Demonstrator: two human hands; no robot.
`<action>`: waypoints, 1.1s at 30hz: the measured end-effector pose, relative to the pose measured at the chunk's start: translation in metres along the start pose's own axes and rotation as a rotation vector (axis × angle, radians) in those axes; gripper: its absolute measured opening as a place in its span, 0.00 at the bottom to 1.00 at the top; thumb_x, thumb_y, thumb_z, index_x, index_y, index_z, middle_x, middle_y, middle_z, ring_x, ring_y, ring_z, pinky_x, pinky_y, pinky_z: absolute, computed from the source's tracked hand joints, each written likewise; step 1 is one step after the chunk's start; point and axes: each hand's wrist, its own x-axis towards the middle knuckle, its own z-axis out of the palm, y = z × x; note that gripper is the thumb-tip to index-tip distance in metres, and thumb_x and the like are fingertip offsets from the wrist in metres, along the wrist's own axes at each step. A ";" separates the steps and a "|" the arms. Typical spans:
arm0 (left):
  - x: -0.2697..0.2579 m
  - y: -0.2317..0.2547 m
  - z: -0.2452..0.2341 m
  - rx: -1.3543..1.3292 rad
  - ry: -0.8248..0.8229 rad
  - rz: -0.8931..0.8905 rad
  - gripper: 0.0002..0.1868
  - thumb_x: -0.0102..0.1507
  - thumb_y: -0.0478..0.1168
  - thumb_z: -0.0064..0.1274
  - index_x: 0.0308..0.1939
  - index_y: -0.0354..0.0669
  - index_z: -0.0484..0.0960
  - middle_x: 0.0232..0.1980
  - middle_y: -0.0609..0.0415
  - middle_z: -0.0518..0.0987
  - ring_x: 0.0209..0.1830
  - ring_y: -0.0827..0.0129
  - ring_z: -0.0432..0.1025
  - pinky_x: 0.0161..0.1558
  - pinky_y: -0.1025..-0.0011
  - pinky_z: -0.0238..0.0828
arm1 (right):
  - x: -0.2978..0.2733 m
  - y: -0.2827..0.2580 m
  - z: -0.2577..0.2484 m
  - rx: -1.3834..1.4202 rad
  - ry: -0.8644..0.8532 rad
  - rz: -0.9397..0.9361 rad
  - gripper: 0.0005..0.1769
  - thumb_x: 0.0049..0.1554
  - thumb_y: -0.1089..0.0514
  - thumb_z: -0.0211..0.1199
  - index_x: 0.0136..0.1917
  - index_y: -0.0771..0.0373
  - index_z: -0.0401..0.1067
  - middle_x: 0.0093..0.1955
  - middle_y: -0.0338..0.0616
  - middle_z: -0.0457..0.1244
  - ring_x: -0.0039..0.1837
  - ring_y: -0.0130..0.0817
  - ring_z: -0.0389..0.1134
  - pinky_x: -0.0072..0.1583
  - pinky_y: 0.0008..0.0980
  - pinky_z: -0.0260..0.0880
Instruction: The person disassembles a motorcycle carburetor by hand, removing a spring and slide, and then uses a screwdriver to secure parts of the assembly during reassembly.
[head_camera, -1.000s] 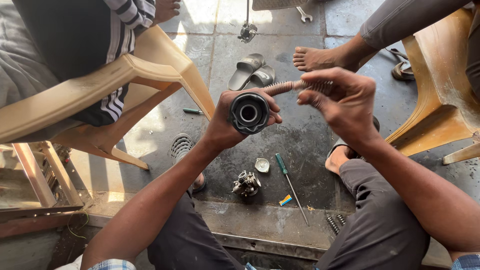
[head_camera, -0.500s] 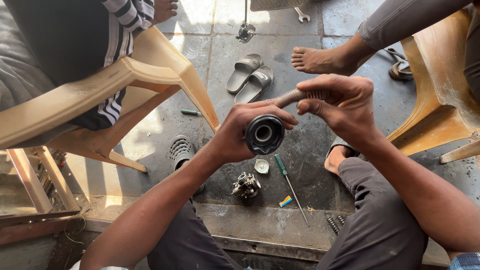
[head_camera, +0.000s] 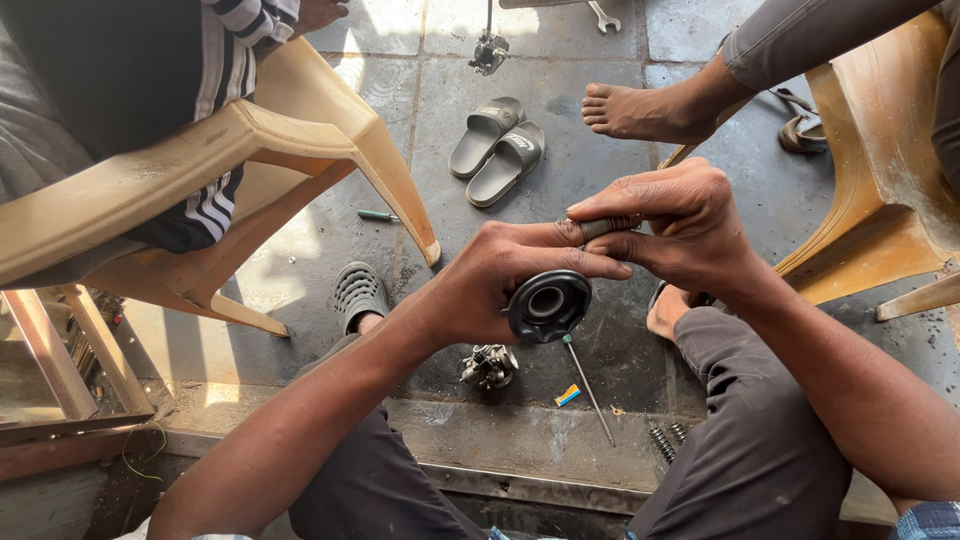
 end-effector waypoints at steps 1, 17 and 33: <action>0.000 0.000 0.001 0.000 -0.001 -0.001 0.30 0.54 0.34 0.67 0.61 0.51 0.82 0.53 0.54 0.83 0.49 0.67 0.83 0.52 0.69 0.80 | 0.000 0.000 -0.001 0.000 -0.014 -0.007 0.17 0.53 0.65 0.74 0.56 0.66 0.78 0.48 0.47 0.73 0.49 0.29 0.77 0.53 0.27 0.80; 0.004 -0.019 0.008 -0.110 0.170 0.013 0.20 0.60 0.34 0.65 0.57 0.40 0.84 0.62 0.48 0.83 0.57 0.64 0.82 0.62 0.66 0.79 | -0.001 -0.004 -0.001 -0.346 0.064 -0.065 0.28 0.50 0.55 0.79 0.62 0.62 0.76 0.43 0.40 0.71 0.44 0.25 0.74 0.50 0.26 0.77; 0.002 -0.023 -0.007 -0.023 0.310 -0.006 0.25 0.62 0.38 0.66 0.63 0.42 0.80 0.66 0.49 0.81 0.60 0.68 0.81 0.65 0.64 0.79 | -0.020 -0.015 -0.032 -0.078 0.332 -0.011 0.12 0.61 0.71 0.71 0.57 0.72 0.75 0.59 0.50 0.67 0.58 0.31 0.73 0.61 0.26 0.80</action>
